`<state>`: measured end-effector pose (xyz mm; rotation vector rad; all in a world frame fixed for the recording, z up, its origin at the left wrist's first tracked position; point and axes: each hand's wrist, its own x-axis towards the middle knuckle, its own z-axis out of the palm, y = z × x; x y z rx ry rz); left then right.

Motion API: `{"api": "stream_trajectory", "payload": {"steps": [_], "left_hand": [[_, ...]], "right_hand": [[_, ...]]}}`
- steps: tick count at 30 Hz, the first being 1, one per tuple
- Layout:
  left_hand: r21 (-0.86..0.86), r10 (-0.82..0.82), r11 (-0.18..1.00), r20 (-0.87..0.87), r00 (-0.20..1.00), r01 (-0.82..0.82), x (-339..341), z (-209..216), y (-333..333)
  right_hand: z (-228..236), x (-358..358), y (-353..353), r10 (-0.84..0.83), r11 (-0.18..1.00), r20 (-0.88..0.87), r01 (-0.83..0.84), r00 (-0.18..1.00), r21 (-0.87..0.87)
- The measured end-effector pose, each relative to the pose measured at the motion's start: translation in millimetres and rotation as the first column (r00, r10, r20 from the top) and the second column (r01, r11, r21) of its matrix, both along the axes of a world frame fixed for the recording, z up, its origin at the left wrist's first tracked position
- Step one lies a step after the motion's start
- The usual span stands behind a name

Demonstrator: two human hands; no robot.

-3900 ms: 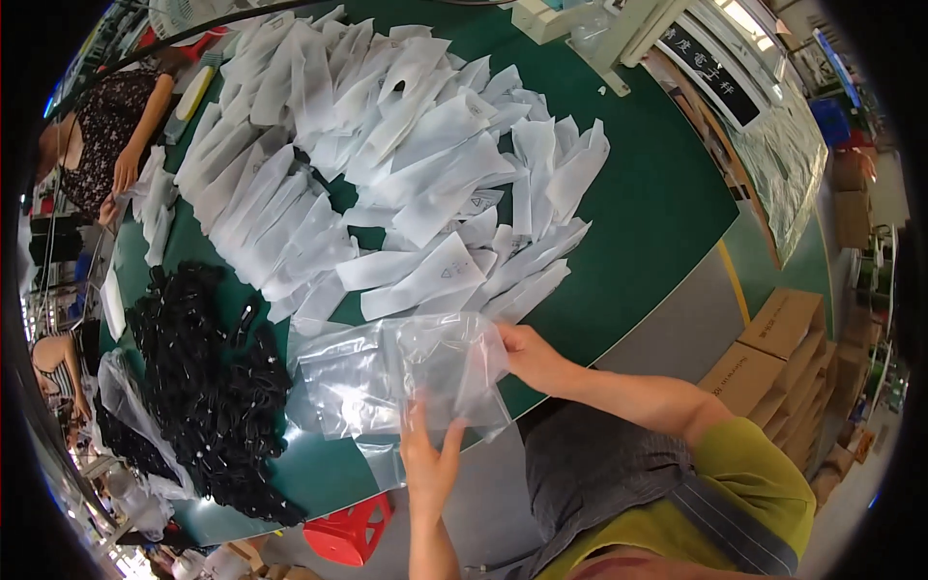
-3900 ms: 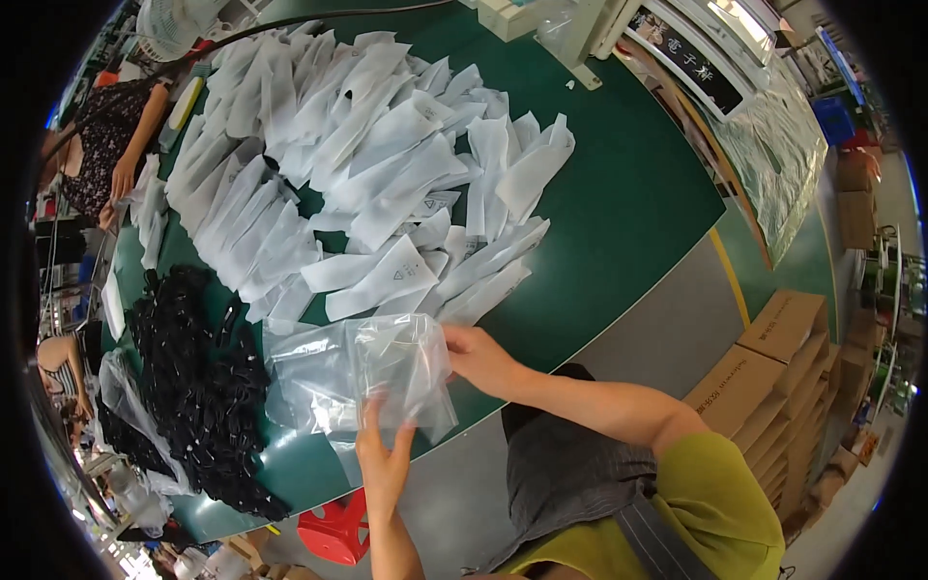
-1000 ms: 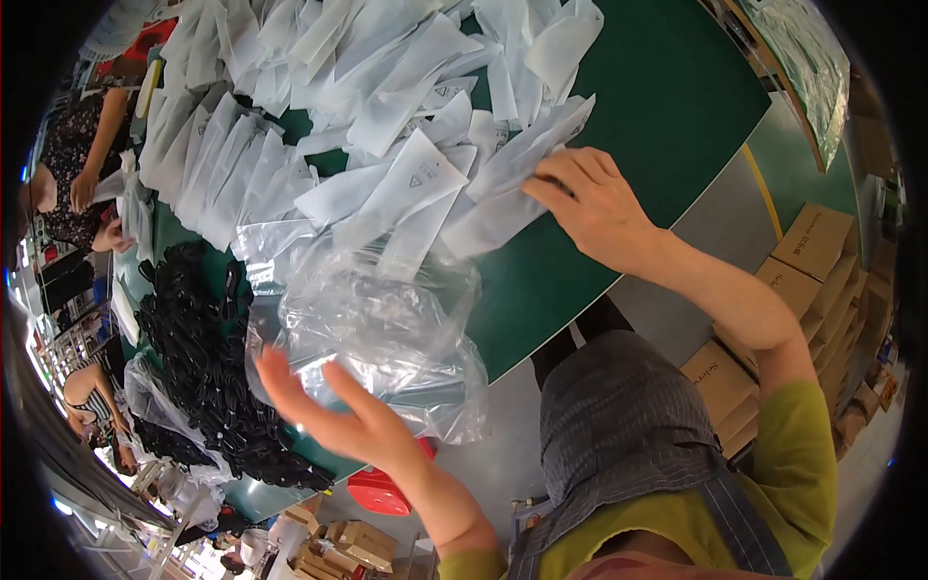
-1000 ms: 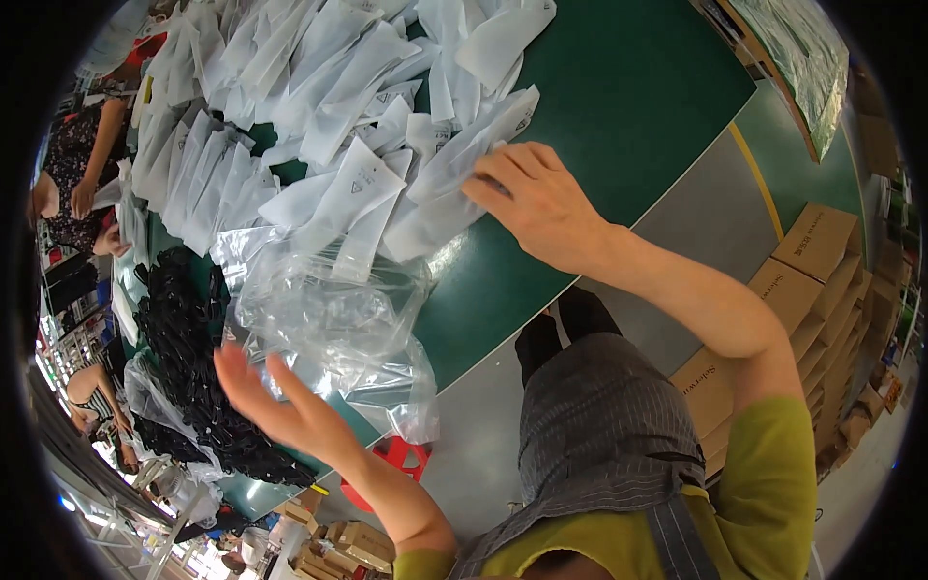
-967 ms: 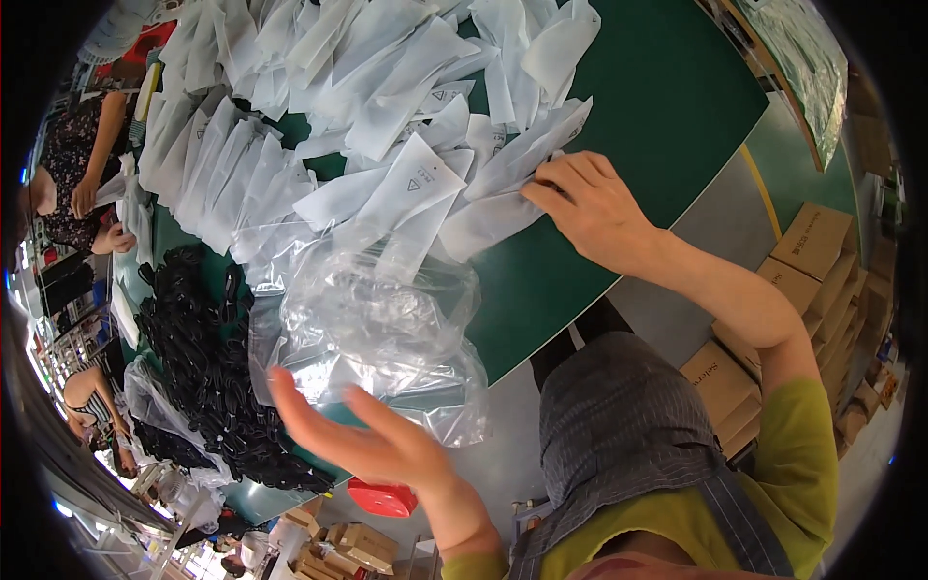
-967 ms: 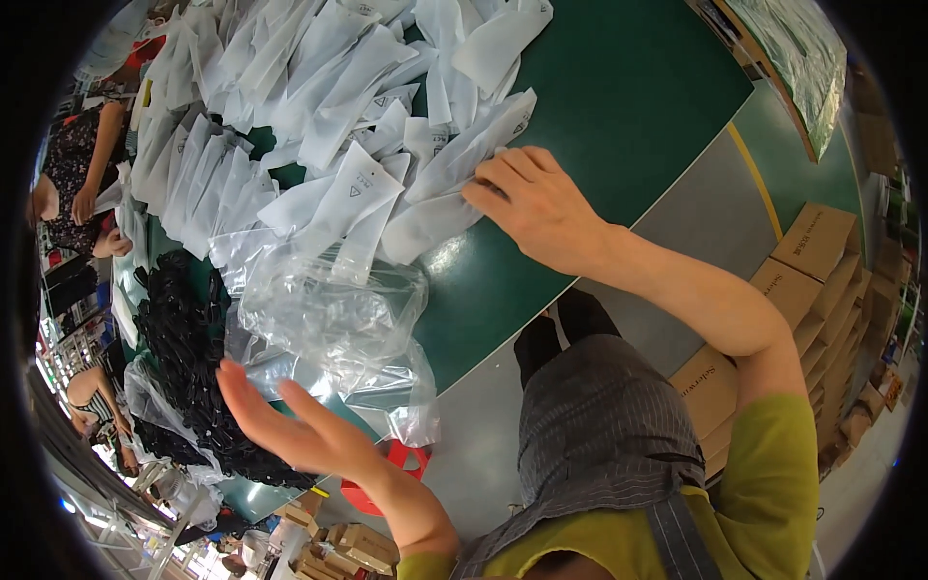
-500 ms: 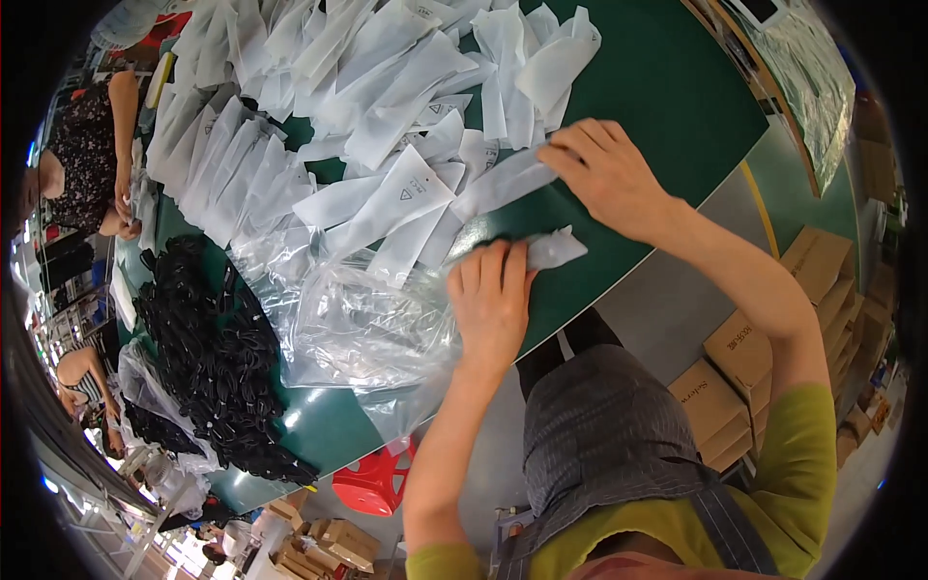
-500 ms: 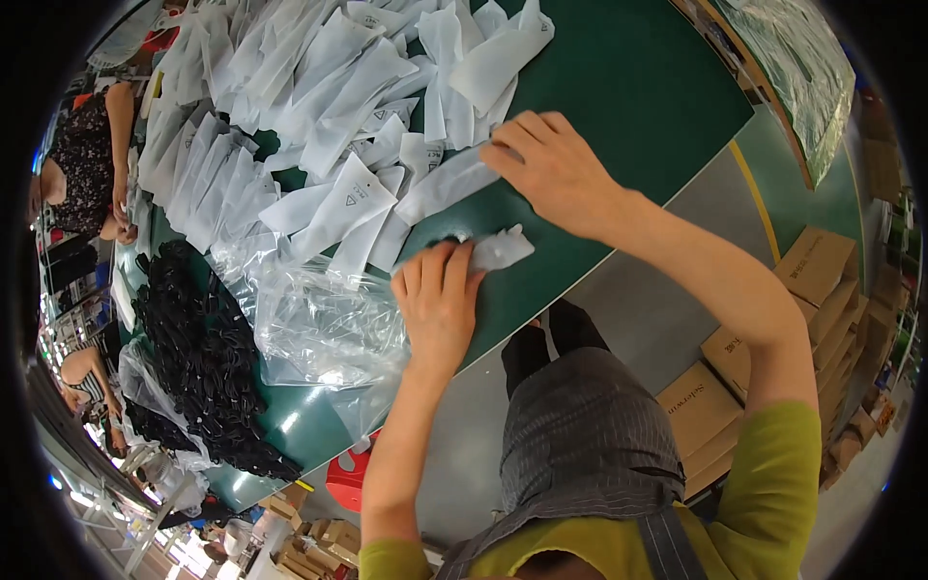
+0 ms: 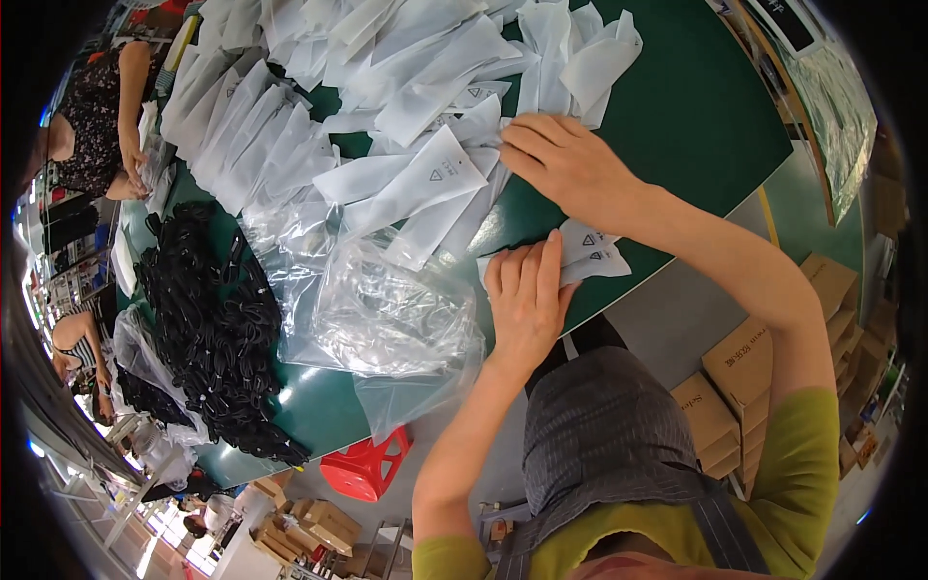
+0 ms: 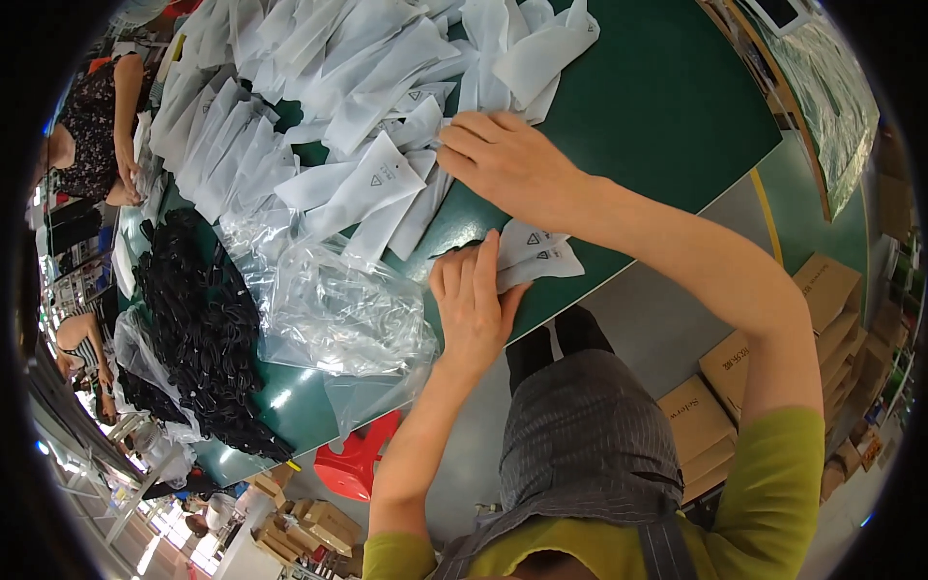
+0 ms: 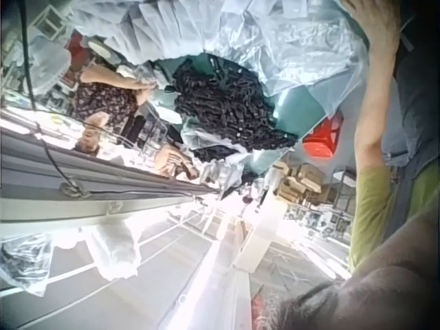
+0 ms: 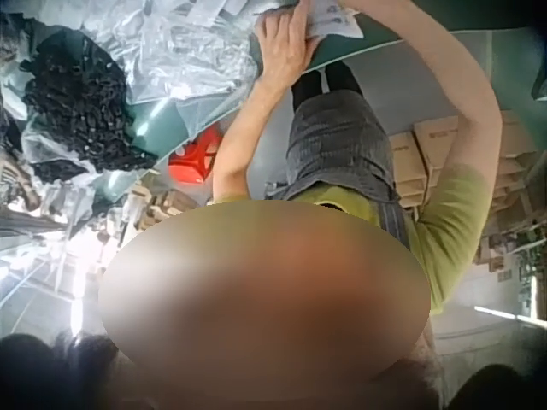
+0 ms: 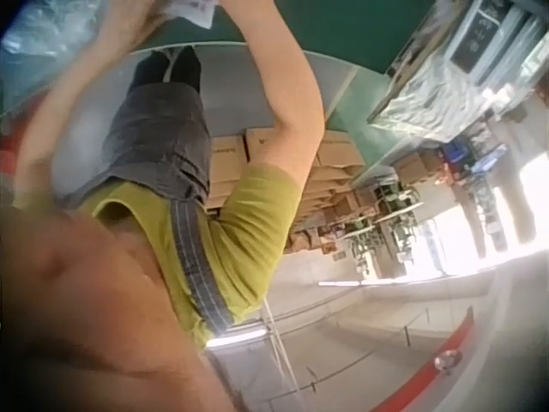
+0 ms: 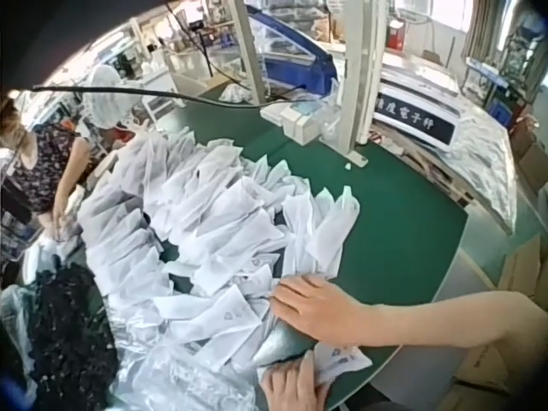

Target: Counting and packaging small plastic components into bags and sealing them with a heat sealer at a factory workstation.

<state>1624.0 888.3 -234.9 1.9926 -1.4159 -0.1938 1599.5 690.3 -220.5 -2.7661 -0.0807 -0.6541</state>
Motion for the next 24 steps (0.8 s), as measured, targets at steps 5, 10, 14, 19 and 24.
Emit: {"api": "stream_trajectory", "payload": {"steps": [5, 10, 14, 19, 24], "left_hand": [[0.125, 0.026, 0.991, 0.138, 0.99, -0.043, 8, 6, 17], [0.069, -0.036, 0.997, 0.1, 0.994, 0.029, 20, -4, 28], [-0.021, 0.007, 1.0, 0.024, 1.0, -0.007, 13, -4, 32], [0.07, 0.053, 0.996, 0.132, 0.99, -0.062, 28, 3, 53], [0.119, -0.031, 0.993, 0.18, 0.983, 0.01, 42, 4, 57]], "right_hand": [[13, -13, 22, 0.04, 0.985, -0.32, -0.092, 0.947, -0.149], [22, -7, 29, 0.256, 0.945, -0.348, -0.158, 0.902, 0.286], [0, 43, 44, 0.196, 0.98, 0.012, -0.195, 0.981, -0.041], [5, 44, 55, 0.164, 0.974, -0.243, -0.196, 0.956, -0.115], [36, 24, 46, 0.28, 0.913, -0.566, -0.033, 0.776, 0.406]]}}
